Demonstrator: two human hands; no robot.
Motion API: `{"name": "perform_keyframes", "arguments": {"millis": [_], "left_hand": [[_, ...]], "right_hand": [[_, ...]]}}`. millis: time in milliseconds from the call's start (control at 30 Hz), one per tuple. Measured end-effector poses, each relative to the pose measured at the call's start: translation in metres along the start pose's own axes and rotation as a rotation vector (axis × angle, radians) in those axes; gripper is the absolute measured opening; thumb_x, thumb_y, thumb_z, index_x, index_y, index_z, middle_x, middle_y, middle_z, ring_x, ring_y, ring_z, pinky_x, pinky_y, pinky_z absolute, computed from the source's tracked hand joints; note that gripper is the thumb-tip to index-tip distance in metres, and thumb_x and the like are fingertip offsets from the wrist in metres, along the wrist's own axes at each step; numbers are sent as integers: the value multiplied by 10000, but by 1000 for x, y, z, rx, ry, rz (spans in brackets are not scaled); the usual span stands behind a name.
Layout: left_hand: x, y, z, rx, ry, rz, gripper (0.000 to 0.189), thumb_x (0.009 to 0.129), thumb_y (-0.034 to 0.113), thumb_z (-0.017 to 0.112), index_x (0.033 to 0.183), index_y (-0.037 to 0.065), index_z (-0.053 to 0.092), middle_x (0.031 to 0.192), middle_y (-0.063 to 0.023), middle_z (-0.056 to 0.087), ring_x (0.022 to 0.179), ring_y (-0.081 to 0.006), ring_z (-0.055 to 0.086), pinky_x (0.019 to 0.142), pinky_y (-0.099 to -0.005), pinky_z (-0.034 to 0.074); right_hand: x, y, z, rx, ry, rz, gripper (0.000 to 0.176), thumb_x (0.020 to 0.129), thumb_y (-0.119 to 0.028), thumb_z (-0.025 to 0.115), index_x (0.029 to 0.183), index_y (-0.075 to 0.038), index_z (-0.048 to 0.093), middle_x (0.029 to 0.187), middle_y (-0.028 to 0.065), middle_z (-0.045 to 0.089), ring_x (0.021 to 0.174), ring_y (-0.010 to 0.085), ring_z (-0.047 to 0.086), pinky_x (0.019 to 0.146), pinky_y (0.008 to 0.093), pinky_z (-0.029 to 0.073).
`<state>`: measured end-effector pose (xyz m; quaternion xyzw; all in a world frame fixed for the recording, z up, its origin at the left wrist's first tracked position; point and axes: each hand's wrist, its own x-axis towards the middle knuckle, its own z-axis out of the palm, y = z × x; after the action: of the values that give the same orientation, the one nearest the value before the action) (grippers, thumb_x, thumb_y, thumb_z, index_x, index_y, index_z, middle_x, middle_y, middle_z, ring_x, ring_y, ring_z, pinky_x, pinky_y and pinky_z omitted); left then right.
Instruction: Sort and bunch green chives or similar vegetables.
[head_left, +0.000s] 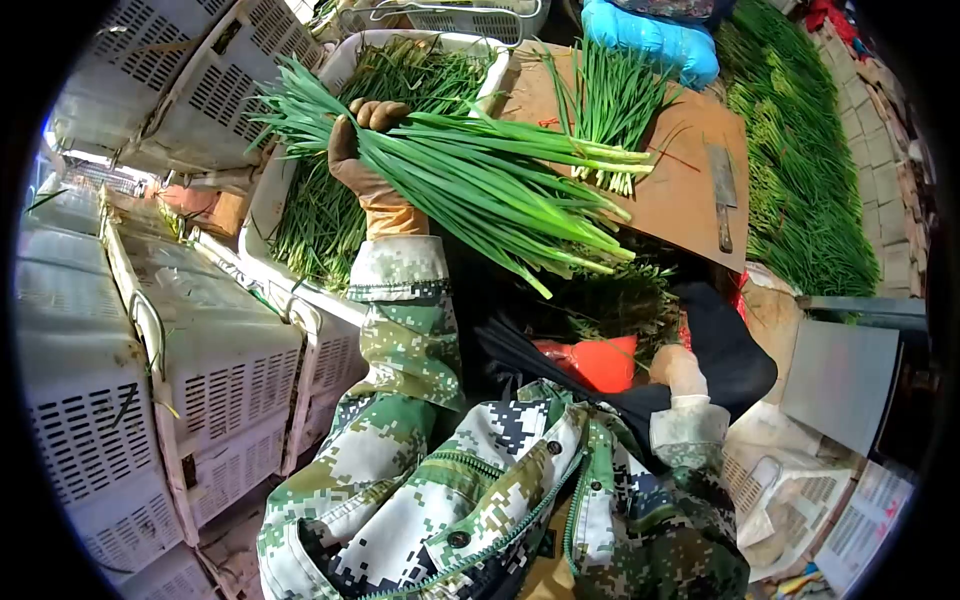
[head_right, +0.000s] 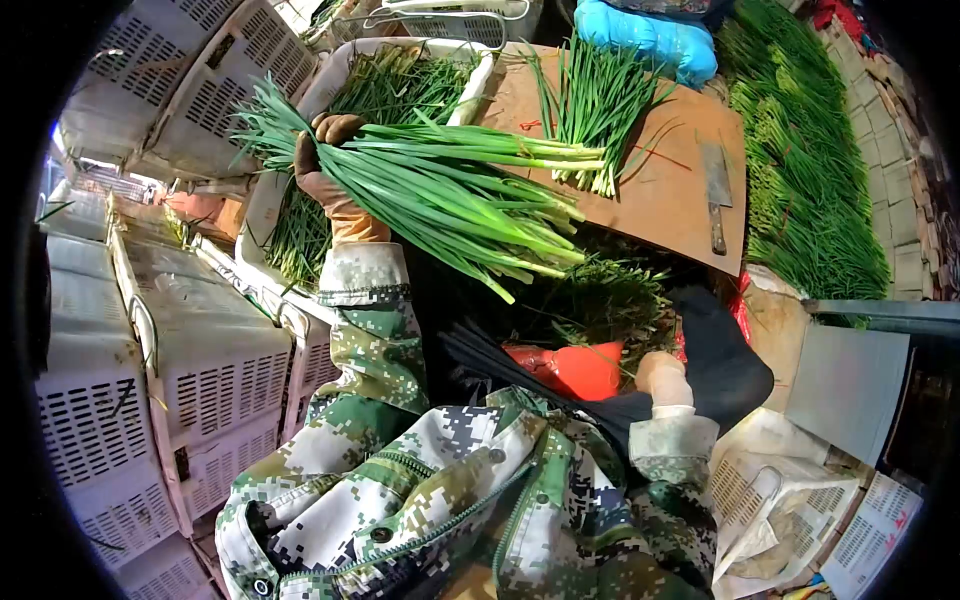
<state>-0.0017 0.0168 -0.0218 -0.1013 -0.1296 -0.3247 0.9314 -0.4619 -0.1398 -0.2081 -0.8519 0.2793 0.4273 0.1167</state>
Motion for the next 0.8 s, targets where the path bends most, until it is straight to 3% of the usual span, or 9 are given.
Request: {"name": "perform_keyframes", "arguments": {"millis": [67, 200, 333, 533, 600, 633, 667, 733, 800], "left_hand": [[0, -2, 0, -65, -98, -84, 203, 791, 127, 607, 931, 49, 483, 744, -26, 424, 665, -185, 421, 774, -372, 422], [0, -7, -1, -2, -98, -110, 201, 804, 146, 595, 940, 47, 485, 734, -33, 440, 664, -182, 431, 771, -378, 420], [-2, -13, 5, 79, -68, -82, 195, 810, 147, 588, 944, 39, 497, 741, -35, 451, 670, -183, 438, 778, -384, 422], [-3, -15, 2, 115, -59, -75, 203, 819, 137, 588, 965, 41, 485, 750, -17, 440, 667, -167, 434, 781, -359, 405], [-4, -14, 0, 179, -50, -87, 206, 818, 139, 589, 963, 36, 484, 750, -22, 438, 674, -169, 435, 782, -357, 404], [-4, -12, -1, 189, -47, -89, 210, 818, 142, 589, 962, 34, 481, 751, -27, 436, 681, -174, 437, 784, -358, 403], [-3, -12, -2, 181, -66, -95, 218, 816, 141, 588, 969, 32, 476, 751, -27, 434, 681, -178, 437, 788, -362, 402], [-3, -12, -3, 161, -62, -106, 222, 814, 138, 587, 976, 36, 474, 755, -27, 433, 683, -182, 437, 792, -365, 403], [-3, -13, -4, 138, -58, -108, 218, 823, 148, 574, 976, 12, 499, 755, -37, 441, 683, -187, 439, 782, -367, 410]], "right_hand": [[-10, -16, -23, 242, 103, 107, 290, 831, -270, 579, 982, -65, 719, 1047, 159, 673, 1015, 299, 637, 869, 391, 502], [-77, -43, -122, 933, 950, -416, 260, 869, -130, 606, 1107, -40, 660, 1066, 135, 674, 1005, 287, 630, 891, 347, 479], [-102, -83, -189, 836, 1252, -666, 275, 881, -148, 622, 1121, -15, 640, 1039, 160, 658, 963, 318, 617, 885, 350, 473], [-70, -97, -205, 543, 1146, -604, 382, 819, -196, 694, 1138, 6, 630, 1044, 195, 655, 979, 339, 620, 875, 366, 473], [-70, -98, -215, 955, 929, -655, 311, 809, -142, 694, 1068, 26, 661, 1023, 192, 666, 938, 313, 643, 849, 360, 486], [-73, -99, -220, 973, 1070, -726, 221, 828, -91, 690, 1011, 33, 683, 997, 153, 691, 879, 233, 658, 806, 322, 500], [-74, -99, -222, 971, 1063, -729, 221, 828, -91, 690, 1011, 33, 683, 997, 153, 691, 879, 233, 658, 806, 322, 500], [-74, -96, -225, 1392, 833, -703, 185, 867, -59, 667, 1033, 23, 675, 974, 90, 691, 853, 145, 631, 787, 270, 495], [-70, -97, -227, 1401, 845, -755, 194, 902, -81, 647, 1069, 18, 657, 962, 49, 671, 840, 97, 604, 746, 242, 494]]}}
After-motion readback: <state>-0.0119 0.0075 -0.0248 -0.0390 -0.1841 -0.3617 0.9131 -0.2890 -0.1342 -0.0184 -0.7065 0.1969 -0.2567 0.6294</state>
